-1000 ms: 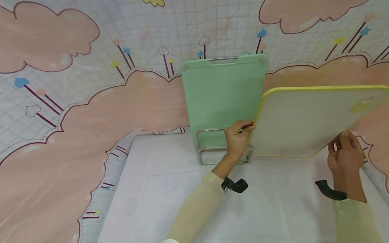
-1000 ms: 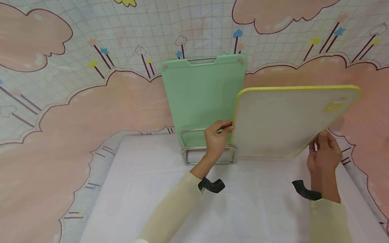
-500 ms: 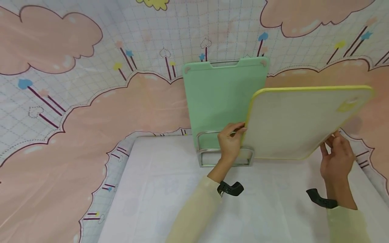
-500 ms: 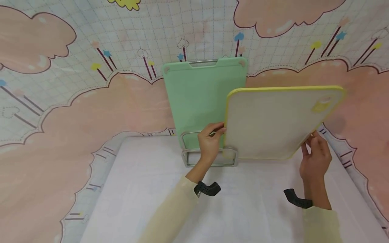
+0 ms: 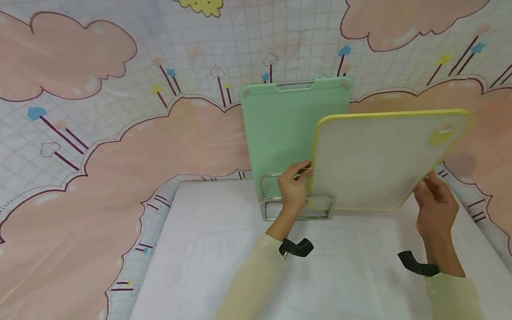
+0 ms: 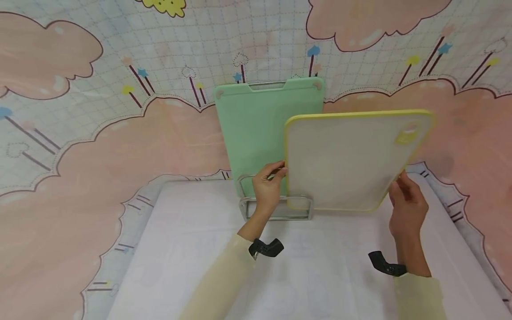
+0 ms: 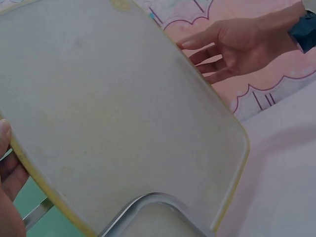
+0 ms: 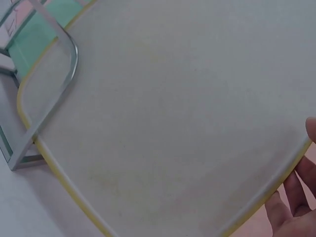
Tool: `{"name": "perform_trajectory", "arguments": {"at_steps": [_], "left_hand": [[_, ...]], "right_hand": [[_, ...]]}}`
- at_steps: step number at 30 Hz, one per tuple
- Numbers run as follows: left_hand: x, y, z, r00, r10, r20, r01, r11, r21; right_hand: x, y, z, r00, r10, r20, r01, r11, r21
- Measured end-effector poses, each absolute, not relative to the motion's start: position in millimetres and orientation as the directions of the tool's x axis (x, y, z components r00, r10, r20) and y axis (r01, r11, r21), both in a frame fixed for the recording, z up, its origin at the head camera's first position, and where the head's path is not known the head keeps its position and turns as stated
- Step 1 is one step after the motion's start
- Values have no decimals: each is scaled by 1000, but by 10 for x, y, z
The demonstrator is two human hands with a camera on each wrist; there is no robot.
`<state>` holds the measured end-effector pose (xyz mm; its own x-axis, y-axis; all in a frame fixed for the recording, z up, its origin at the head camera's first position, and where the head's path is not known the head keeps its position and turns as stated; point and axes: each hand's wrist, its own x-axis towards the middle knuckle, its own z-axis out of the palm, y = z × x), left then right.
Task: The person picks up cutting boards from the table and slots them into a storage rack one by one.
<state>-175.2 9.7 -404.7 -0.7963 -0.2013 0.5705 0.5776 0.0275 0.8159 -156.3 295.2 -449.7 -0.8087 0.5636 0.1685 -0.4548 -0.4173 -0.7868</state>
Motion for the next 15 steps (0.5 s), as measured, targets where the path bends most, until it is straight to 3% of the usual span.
{"name": "perform_trajectory", "arguments": {"at_steps": [15], "left_hand": [[-1770, -19, -4050, -747, -244, 618, 624, 63, 779]], "right_hand": [[-1508, 2877, -4513, -845, 482, 230, -385, -251, -888]]}}
